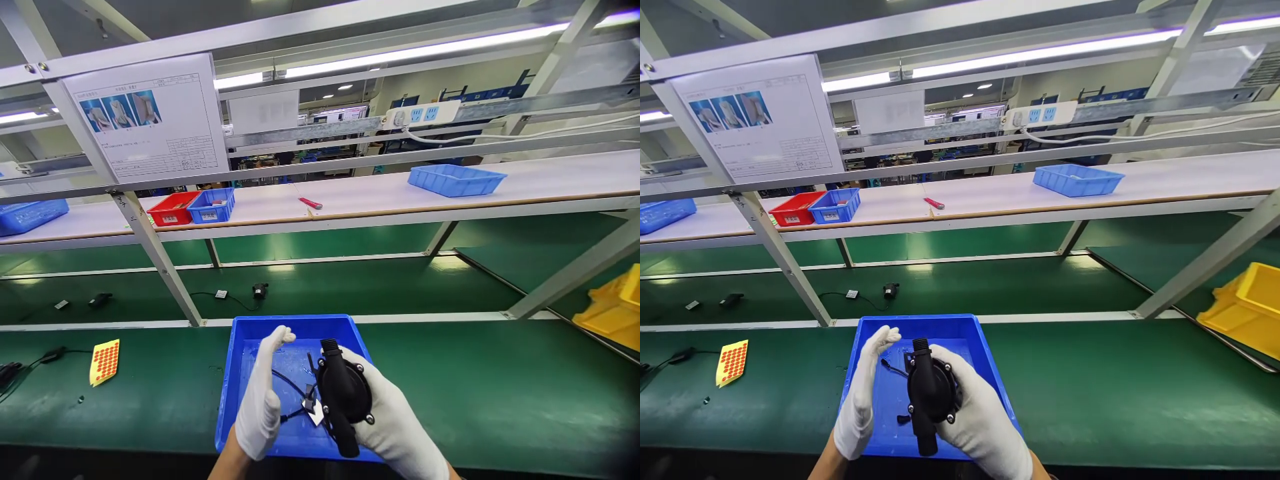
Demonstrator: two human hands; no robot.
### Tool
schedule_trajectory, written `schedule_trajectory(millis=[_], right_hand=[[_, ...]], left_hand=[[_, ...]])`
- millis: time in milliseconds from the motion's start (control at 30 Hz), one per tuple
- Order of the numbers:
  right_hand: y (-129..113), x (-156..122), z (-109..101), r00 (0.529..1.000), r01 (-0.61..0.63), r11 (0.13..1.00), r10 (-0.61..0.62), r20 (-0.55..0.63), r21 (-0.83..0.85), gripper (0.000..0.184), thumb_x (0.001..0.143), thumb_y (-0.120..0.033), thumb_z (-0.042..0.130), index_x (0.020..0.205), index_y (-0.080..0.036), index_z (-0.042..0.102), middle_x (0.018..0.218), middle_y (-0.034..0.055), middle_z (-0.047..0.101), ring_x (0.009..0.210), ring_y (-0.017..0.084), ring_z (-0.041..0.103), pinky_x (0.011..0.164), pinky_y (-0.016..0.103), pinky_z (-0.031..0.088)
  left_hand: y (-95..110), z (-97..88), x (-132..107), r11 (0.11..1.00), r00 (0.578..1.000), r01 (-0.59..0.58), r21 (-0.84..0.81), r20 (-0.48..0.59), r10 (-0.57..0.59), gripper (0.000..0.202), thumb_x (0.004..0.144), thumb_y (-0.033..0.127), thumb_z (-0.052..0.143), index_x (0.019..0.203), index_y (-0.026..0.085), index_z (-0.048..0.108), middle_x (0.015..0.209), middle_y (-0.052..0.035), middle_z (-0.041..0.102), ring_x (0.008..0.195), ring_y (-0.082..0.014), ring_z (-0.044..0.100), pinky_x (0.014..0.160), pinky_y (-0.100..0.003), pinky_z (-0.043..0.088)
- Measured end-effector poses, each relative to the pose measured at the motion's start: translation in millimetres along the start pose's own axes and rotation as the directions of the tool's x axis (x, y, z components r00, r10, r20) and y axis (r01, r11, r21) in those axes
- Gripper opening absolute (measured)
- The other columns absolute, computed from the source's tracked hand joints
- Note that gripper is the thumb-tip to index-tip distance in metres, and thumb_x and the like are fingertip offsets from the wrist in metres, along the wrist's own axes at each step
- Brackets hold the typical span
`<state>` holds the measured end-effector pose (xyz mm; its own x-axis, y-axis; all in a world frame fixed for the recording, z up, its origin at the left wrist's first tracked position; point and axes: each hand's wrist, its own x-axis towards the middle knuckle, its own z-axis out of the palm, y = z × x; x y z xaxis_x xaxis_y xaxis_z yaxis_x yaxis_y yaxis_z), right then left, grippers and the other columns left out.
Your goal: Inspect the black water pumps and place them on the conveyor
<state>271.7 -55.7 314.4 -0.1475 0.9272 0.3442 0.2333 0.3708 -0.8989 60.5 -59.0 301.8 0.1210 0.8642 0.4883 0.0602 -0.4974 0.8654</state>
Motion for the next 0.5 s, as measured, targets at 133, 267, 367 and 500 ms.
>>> schedule_trajectory(millis=[133, 267, 367, 500], right_hand=[[-4.7, 1.8, 0.3, 0.995, -0.088, 0.990, 0.084, 0.046, 0.110, 0.059, 0.070, -0.024, 0.083, 0.127, -0.025, 0.067, 0.117, 0.0096, 0.078, 0.112, 0.032, 0.075, 0.102, 0.043, 0.062], [-3.5, 1.4, -0.6, 0.988, -0.144, 0.984, 0.136, 0.078, 0.106, 0.062, 0.072, -0.024, 0.082, 0.131, -0.025, 0.064, 0.117, 0.0088, 0.078, 0.108, 0.030, 0.076, 0.100, 0.042, 0.063], [-1.2, 1.1, -2.4, 0.989, -0.135, 0.987, 0.129, 0.067, 0.082, 0.058, 0.073, -0.027, 0.080, 0.129, -0.025, 0.065, 0.117, 0.0094, 0.077, 0.103, 0.028, 0.077, 0.095, 0.038, 0.064], [4.3, -1.0, -5.8, 0.994, -0.106, 0.994, 0.106, 0.019, -0.026, 0.056, 0.073, -0.035, 0.079, 0.126, -0.023, 0.069, 0.119, 0.0122, 0.077, 0.105, 0.030, 0.076, 0.099, 0.042, 0.062]], left_hand=[[-24.5, -4.3, -5.5, 0.993, 0.991, 0.065, -0.102, -0.107, -0.076, 0.089, 0.089, 0.086, 0.028, 0.153, 0.027, 0.046, 0.148, -0.0137, 0.056, 0.138, -0.0371, 0.050, 0.119, -0.055, 0.036], [-32.2, -5.2, -9.5, 0.977, 0.979, 0.143, -0.157, -0.126, -0.163, 0.087, 0.089, 0.086, 0.034, 0.149, 0.026, 0.052, 0.141, -0.0127, 0.061, 0.132, -0.0355, 0.055, 0.116, -0.053, 0.039], [-33.8, -6.6, -11.5, 0.970, 0.973, 0.166, -0.178, -0.133, -0.190, 0.084, 0.089, 0.084, 0.037, 0.147, 0.026, 0.053, 0.138, -0.0123, 0.063, 0.129, -0.0345, 0.057, 0.115, -0.053, 0.041], [-35.3, -8.2, -15.2, 0.965, 0.965, 0.197, -0.175, -0.138, -0.222, 0.080, 0.093, 0.081, 0.036, 0.145, 0.023, 0.055, 0.133, -0.0132, 0.066, 0.126, -0.0340, 0.059, 0.114, -0.053, 0.042]])
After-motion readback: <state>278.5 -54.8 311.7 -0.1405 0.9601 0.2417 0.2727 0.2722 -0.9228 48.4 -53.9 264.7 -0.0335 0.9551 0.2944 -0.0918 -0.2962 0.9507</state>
